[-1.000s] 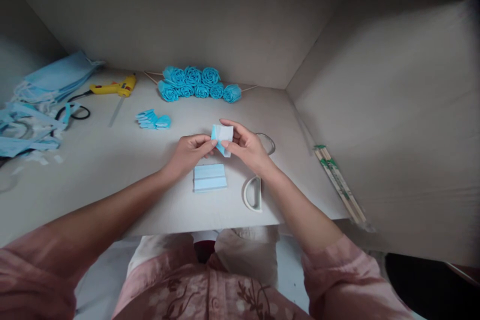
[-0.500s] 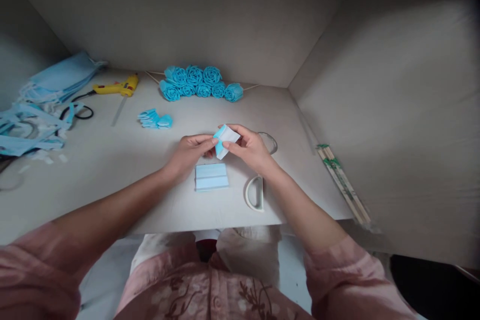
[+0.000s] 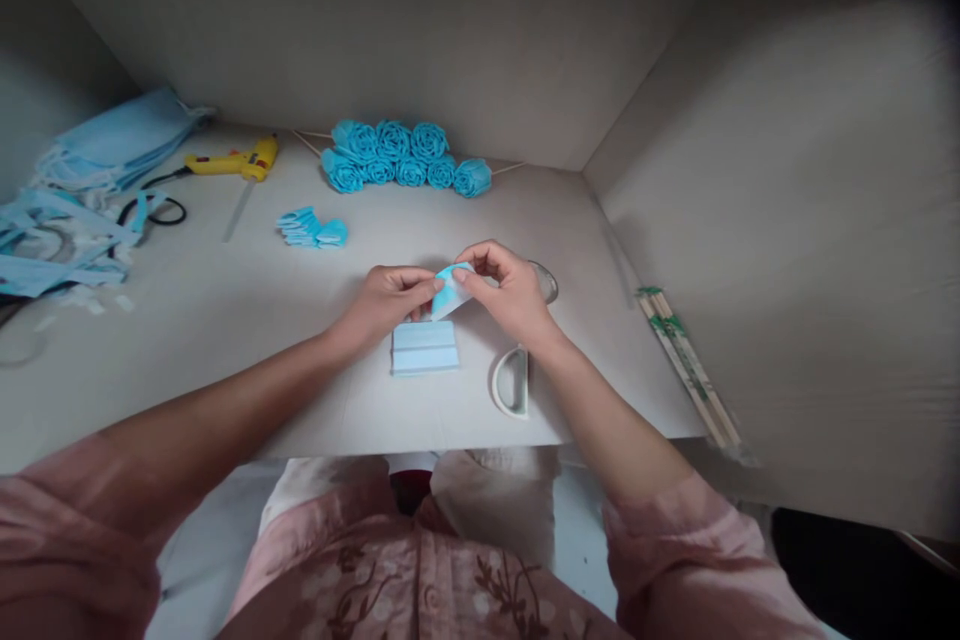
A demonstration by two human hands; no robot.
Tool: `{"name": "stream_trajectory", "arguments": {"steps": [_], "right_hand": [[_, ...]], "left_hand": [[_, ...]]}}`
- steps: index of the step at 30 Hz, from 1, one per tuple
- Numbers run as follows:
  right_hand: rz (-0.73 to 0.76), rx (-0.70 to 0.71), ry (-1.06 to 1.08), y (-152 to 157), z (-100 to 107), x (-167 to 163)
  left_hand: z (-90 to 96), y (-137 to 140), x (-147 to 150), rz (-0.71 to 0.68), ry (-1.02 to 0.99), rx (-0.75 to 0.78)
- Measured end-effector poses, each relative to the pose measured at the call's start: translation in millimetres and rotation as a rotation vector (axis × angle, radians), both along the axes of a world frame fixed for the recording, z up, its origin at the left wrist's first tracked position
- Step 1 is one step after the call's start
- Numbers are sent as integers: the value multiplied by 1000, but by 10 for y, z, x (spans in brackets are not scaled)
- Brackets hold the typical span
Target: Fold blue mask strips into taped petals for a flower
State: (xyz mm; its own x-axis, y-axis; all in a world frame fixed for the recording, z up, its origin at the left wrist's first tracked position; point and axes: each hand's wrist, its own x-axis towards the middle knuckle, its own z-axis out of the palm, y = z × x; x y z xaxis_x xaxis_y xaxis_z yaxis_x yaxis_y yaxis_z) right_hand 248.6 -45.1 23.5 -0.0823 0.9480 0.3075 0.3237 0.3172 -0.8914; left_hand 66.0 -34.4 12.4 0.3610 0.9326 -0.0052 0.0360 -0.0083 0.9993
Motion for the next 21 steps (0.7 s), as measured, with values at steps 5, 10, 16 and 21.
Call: {"name": "stream_trajectory", "arguments": {"steps": [5,10,16,21], "right_hand": [[13,138,-85,-28,29,-1],[90,235,-139,-10,7,24],[119,236,-152,-2,-5,30],[119,205,-166,-6,0,26]], "left_hand": [[43,-17,11,27,-4,-20],[42,-6,14,37,-28,-37],[37,-8,16,32,-56,-34],[34,-10,25,51,-66,-33]]}}
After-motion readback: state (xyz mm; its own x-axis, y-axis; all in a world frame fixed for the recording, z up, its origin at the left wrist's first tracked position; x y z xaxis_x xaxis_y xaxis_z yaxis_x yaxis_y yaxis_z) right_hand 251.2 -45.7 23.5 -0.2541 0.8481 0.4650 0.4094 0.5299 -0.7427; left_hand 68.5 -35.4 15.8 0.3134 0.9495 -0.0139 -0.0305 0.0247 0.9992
